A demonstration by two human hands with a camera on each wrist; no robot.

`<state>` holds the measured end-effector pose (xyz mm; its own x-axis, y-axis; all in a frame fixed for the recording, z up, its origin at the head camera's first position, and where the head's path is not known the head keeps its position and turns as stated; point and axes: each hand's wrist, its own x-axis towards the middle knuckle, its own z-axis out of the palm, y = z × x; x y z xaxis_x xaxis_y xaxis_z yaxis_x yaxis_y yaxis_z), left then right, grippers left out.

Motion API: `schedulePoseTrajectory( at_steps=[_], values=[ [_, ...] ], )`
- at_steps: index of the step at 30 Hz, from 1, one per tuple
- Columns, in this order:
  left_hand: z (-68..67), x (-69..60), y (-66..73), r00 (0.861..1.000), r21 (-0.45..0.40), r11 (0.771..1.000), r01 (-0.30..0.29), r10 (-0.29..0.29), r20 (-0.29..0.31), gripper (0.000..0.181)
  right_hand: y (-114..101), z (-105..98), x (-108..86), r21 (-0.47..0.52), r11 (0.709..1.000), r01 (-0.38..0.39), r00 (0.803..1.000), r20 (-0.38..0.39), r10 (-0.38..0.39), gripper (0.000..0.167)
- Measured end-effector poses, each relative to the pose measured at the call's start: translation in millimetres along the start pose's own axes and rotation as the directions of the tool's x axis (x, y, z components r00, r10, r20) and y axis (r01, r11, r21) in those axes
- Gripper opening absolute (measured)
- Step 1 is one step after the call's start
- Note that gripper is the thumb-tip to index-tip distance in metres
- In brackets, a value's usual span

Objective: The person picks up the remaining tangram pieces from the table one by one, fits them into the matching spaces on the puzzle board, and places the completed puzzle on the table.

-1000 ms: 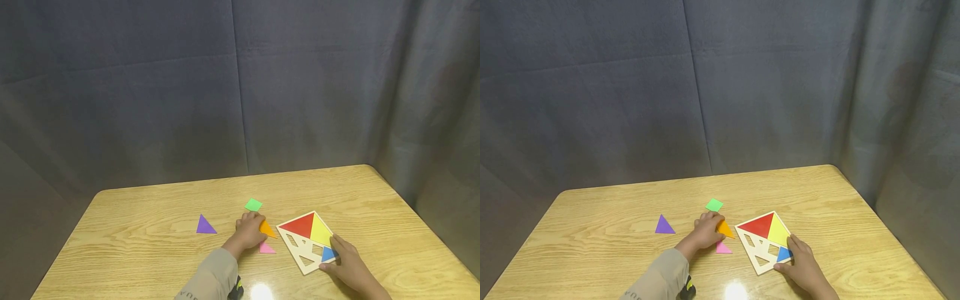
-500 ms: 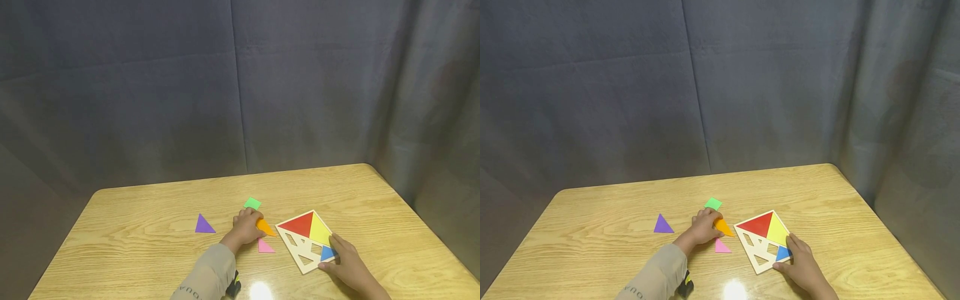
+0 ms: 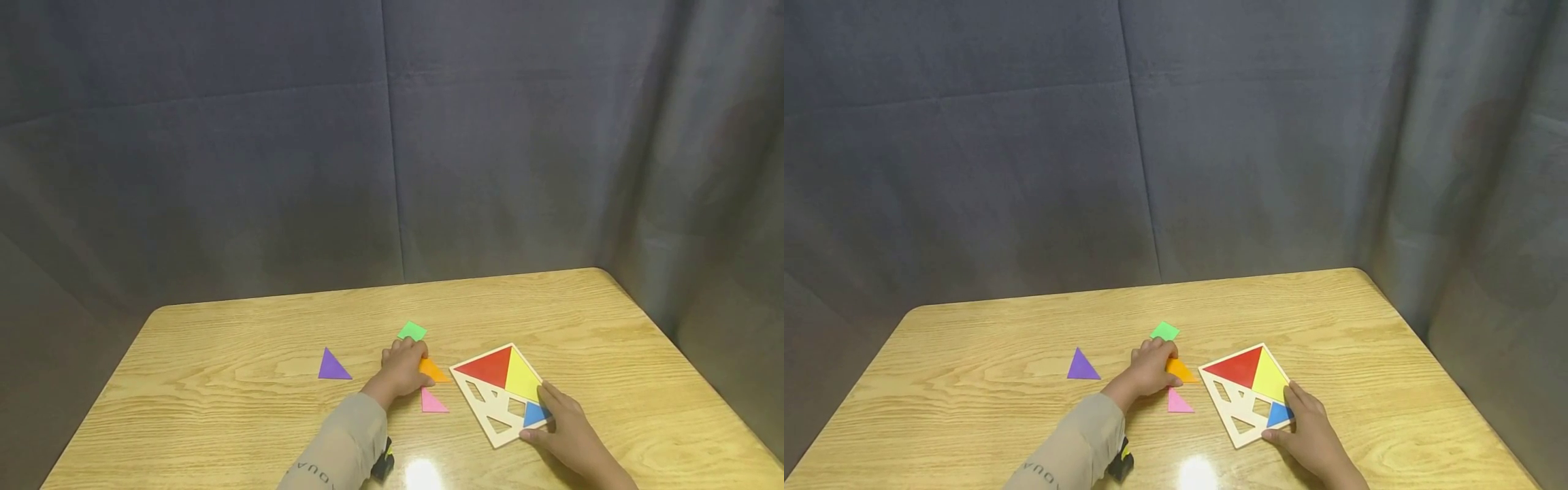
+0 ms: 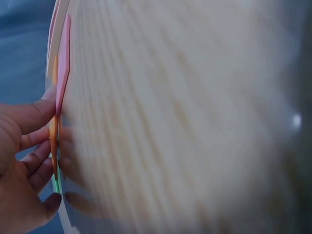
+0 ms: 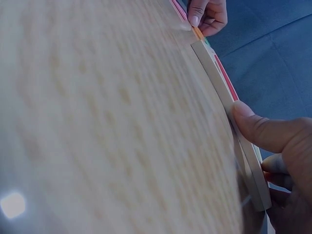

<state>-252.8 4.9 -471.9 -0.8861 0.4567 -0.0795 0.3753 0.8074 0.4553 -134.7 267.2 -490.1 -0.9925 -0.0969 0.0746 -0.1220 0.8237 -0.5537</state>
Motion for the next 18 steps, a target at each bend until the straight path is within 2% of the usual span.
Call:
schedulePoseTrajectory(
  at_steps=[10, 18],
  values=[
    [-0.4, 2.4, 2.7, 0.997, 0.136, 0.989, -0.048, 0.055, -0.051, 0.037, 1.6, -3.0, 1.4, -0.014, 1.0, -0.01, 1.0, 0.009, 0.01, 0.087],
    [-2.2, 3.3, 3.5, 0.999, 0.109, 0.993, -0.041, 0.045, -0.031, 0.037, 2.4, -3.3, 1.5, -0.006, 1.0, -0.014, 1.0, 0.015, 0.015, 0.087]
  ],
)
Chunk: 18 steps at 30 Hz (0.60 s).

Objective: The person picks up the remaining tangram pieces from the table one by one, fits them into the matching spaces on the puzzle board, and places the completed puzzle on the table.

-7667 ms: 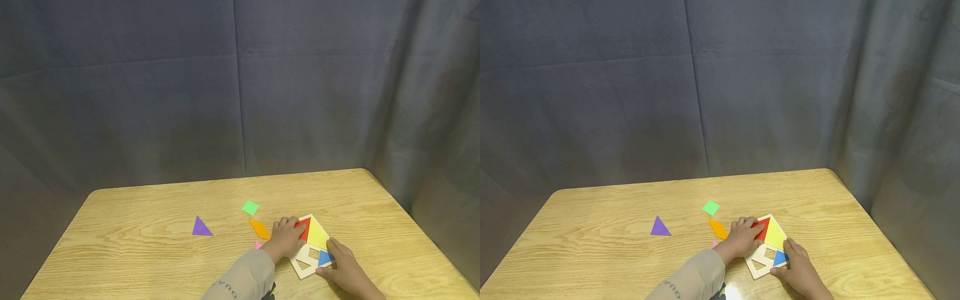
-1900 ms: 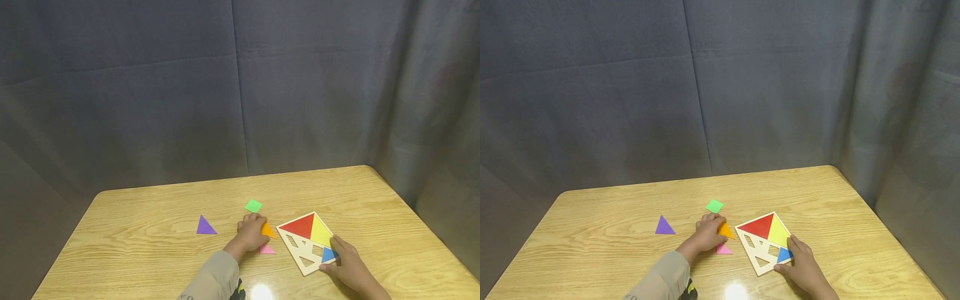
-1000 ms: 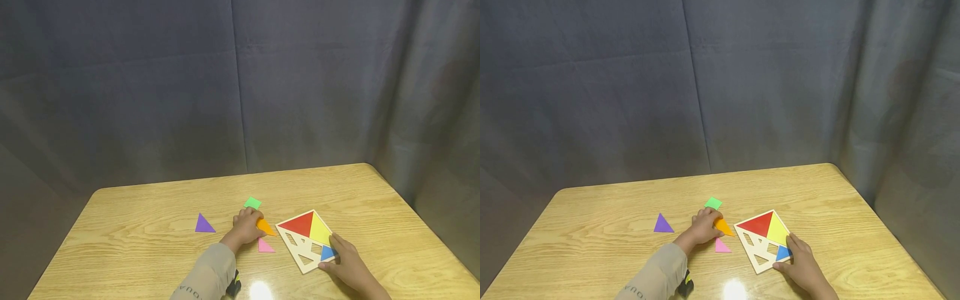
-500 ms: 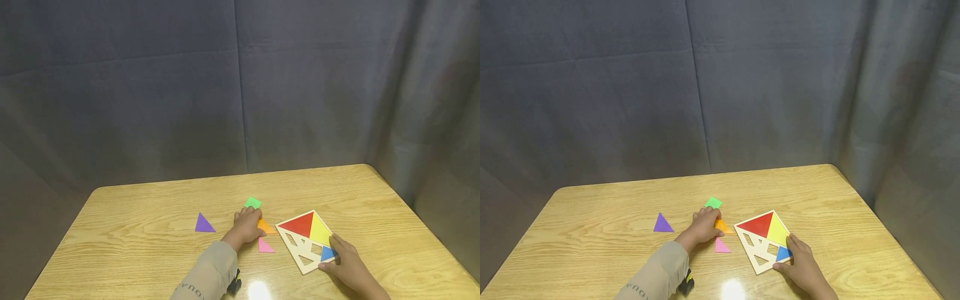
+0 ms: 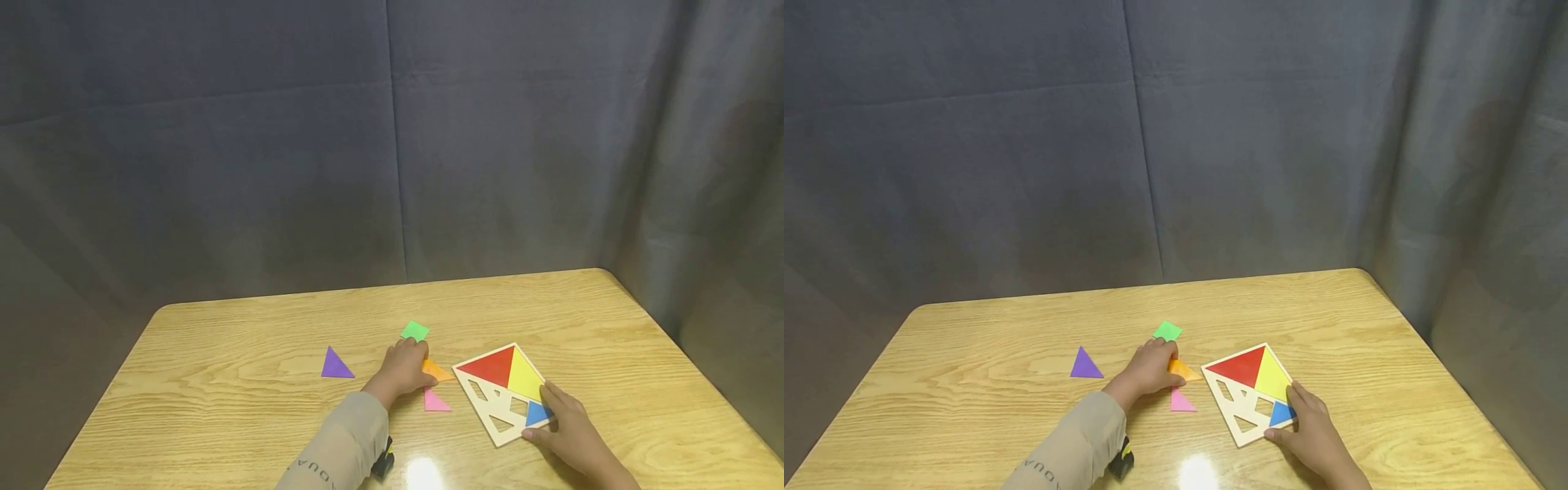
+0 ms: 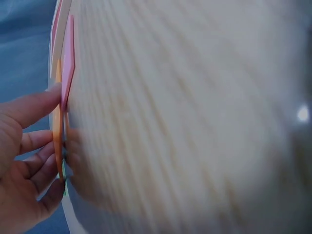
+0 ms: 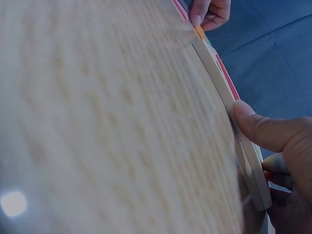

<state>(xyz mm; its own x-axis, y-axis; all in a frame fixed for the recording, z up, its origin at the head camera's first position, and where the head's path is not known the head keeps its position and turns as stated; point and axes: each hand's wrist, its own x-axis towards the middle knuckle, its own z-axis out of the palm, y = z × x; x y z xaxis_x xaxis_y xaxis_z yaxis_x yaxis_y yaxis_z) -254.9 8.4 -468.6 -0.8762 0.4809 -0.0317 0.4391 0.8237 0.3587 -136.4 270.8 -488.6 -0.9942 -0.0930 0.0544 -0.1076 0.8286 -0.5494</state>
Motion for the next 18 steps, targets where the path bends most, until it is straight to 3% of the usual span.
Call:
schedulePoseTrajectory(
  at_steps=[9, 18],
  values=[
    [1.1, -1.2, 1.1, 0.999, -0.001, 1.0, -0.007, 0.007, -0.039, 0.037, 1.5, 1.5, 0.2, 0.006, 1.0, 0.009, 1.0, -0.011, -0.009, 0.086],
    [-0.2, -5.0, 7.2, 0.996, 0.153, 0.986, -0.071, 0.077, -0.035, 0.03, 0.8, 1.3, -0.1, 0.008, 1.0, 0.01, 1.0, -0.009, -0.01, 0.086]
  ],
)
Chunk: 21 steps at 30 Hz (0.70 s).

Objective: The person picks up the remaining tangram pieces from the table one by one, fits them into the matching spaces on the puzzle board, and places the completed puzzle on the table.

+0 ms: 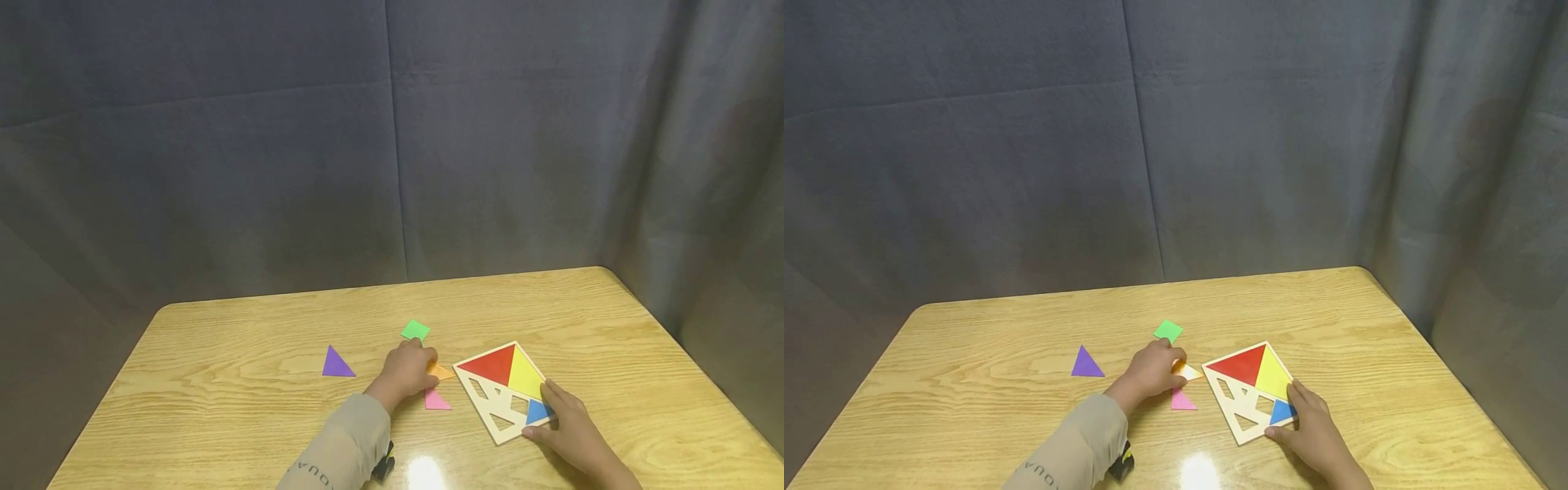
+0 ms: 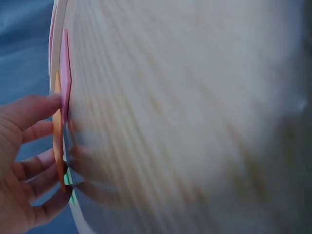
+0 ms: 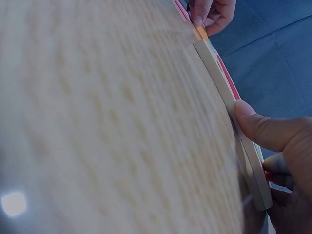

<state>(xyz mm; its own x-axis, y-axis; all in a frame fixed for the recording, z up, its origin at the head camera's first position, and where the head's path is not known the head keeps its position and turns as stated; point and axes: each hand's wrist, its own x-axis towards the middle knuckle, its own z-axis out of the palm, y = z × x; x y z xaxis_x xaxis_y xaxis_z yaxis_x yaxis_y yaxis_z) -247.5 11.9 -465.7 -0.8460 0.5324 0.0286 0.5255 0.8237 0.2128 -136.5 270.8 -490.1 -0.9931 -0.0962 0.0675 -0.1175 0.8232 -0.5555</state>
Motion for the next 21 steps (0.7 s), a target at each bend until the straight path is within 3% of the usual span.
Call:
schedulePoseTrajectory(
  at_steps=[5, 10, 21],
  values=[
    [-2.8, 0.4, 5.3, 0.999, 0.09, 0.995, -0.038, 0.037, 0.02, 0.024, -1, -1, -0.4, 0.002, 1.0, -0.006, 1.0, 0.007, 0.006, 0.088],
    [-3.8, 0.2, 9.9, 0.998, 0.153, 0.987, -0.044, 0.035, 0.06, 0.031, -1, 1, -0.5, 0.0, 1.0, 0.002, 1.0, -0.001, -0.002, 0.087],
    [-5.7, 0.9, 14.7, 0.994, 0.167, 0.985, -0.047, 0.03, 0.105, 0.046, 1, 0, 0.0, 0.007, 1.0, 0.007, 1.0, -0.007, -0.007, 0.087]
  ],
)
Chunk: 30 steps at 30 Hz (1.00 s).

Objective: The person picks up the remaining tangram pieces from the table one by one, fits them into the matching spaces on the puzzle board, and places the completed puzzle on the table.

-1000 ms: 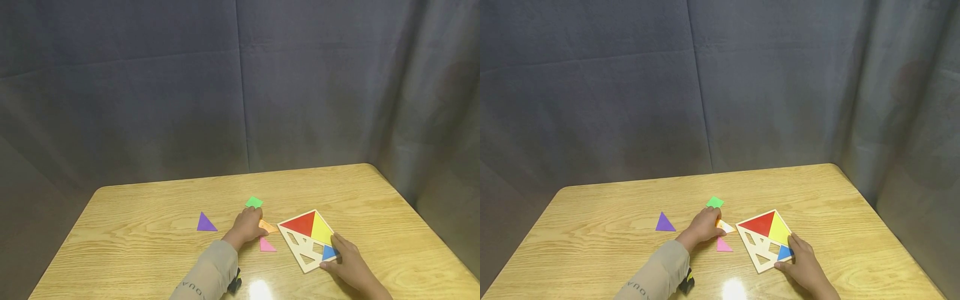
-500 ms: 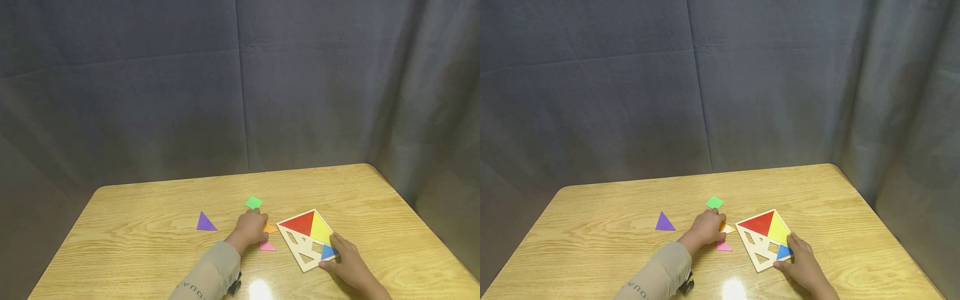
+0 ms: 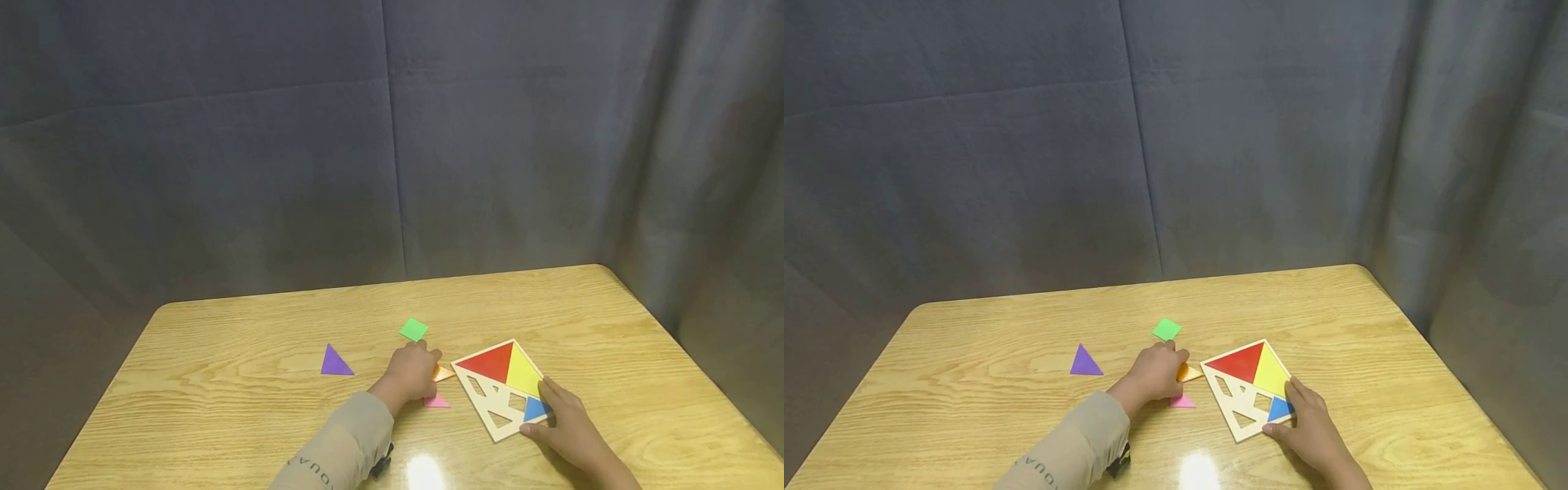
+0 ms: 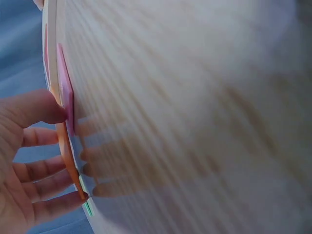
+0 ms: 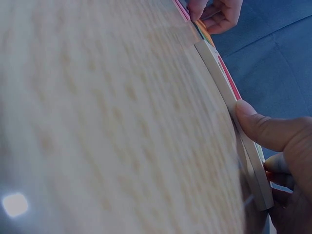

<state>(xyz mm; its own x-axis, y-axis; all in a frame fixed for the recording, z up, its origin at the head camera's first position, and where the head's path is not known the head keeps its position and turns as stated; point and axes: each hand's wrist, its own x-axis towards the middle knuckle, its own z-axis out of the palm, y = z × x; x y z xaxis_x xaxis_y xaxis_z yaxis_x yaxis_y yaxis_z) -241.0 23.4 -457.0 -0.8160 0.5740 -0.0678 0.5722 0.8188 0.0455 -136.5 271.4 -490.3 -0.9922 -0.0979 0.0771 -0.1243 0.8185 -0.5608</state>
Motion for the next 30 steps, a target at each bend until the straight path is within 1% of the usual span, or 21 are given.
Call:
schedulePoseTrajectory(
  at_steps=[3, 8, 15, 22, 27, 30],
  values=[
    [-1.6, -0.4, -0.1, 1.0, -0.015, 1.0, -0.006, 0.006, 0.001, 0.04, 0.4, -0.2, 0.8, -0.004, 1.0, 0.007, 1.0, -0.007, -0.007, 0.088],
    [-0.7, -0.4, -1.1, 1.0, -0.043, 0.999, -0.023, 0.022, -0.013, 0.032, 0.1, -0.8, 1.3, -0.003, 1.0, 0.006, 1.0, -0.004, -0.006, 0.088],
    [0.2, -1.9, -0.3, 0.998, -0.052, 0.997, -0.061, 0.059, -0.029, 0.031, -2.0, -0.2, -1.5, 0.025, 1.0, -0.019, 1.0, 0.006, 0.019, 0.088],
    [-0.5, -2.9, 2.4, 0.994, -0.038, 0.995, -0.095, 0.093, -0.062, 0.03, -1.2, 0.4, -0.9, -0.005, 1.0, 0.007, 1.0, -0.017, -0.007, 0.085],
    [-0.1, -3.3, 3.8, 0.992, -0.044, 0.993, -0.113, 0.11, -0.067, 0.031, -0.7, 0.9, -0.7, -0.013, 1.0, 0.008, 1.0, -0.016, -0.008, 0.086],
    [0.2, -3.0, 4.8, 0.989, -0.043, 0.991, -0.125, 0.121, -0.081, 0.033, -0.3, 1.2, -0.6, -0.017, 1.0, 0.009, 1.0, -0.02, -0.01, 0.086]
  ],
)
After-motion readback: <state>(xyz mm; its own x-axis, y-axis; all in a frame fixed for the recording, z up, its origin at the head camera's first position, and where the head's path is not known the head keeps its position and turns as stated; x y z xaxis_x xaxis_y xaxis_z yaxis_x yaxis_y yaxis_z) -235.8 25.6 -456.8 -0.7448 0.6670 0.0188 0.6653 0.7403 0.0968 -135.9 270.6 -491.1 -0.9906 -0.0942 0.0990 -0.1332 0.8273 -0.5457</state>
